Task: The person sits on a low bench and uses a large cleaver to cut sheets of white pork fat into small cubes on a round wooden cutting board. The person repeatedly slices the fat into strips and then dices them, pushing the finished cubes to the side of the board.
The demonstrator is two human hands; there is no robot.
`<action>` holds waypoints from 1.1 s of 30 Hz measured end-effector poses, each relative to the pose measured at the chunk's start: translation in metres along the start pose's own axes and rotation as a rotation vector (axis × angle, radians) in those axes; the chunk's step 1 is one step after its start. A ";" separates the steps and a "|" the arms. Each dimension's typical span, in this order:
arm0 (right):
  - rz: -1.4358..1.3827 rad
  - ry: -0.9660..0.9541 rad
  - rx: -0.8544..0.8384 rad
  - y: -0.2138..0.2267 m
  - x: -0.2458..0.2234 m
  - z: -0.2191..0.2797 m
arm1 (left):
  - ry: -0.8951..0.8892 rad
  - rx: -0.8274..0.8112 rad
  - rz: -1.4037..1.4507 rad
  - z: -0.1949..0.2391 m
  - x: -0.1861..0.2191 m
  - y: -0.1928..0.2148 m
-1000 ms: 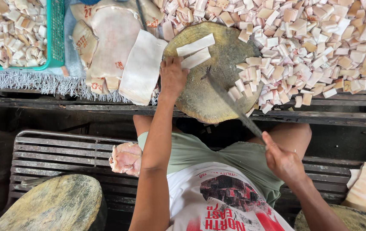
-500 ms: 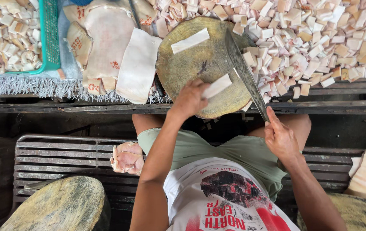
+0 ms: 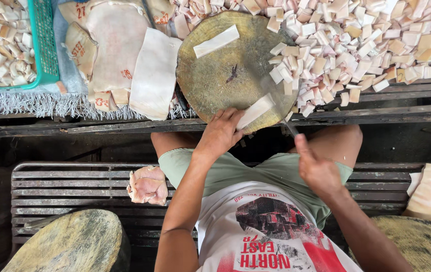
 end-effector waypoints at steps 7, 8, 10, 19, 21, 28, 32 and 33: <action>-0.470 -0.101 0.043 0.040 0.013 -0.009 | -0.088 0.038 -0.107 0.007 0.002 0.000; -0.466 -0.098 0.112 0.049 0.013 -0.006 | -0.081 0.001 -0.098 0.010 0.001 -0.002; -0.454 -0.086 0.254 0.060 0.012 -0.003 | -0.071 -0.070 -0.082 0.015 -0.002 -0.003; -0.154 -0.158 -0.248 0.004 -0.013 -0.015 | -0.306 -0.036 -0.419 0.021 -0.013 -0.021; -0.277 -0.083 -0.089 0.028 -0.014 -0.015 | -0.308 -0.031 -0.408 0.023 -0.015 -0.029; -0.575 0.060 0.413 0.067 -0.008 -0.016 | -0.314 0.031 -0.386 0.011 -0.021 -0.041; -0.101 0.070 0.015 0.021 -0.026 -0.018 | -0.324 0.032 -0.379 0.008 -0.017 -0.040; -0.132 0.013 -0.068 0.014 -0.026 -0.018 | -0.317 0.034 -0.373 0.007 -0.016 -0.040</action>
Point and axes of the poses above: each hand's wrist, its own z-axis away from the middle knuckle, its own y-axis out of the back of the hand, x = y × z, the point moved 4 cm from there along -z, towards the middle knuckle, and after that the axes turned 4 degrees about -y, right-handed, at the moved point
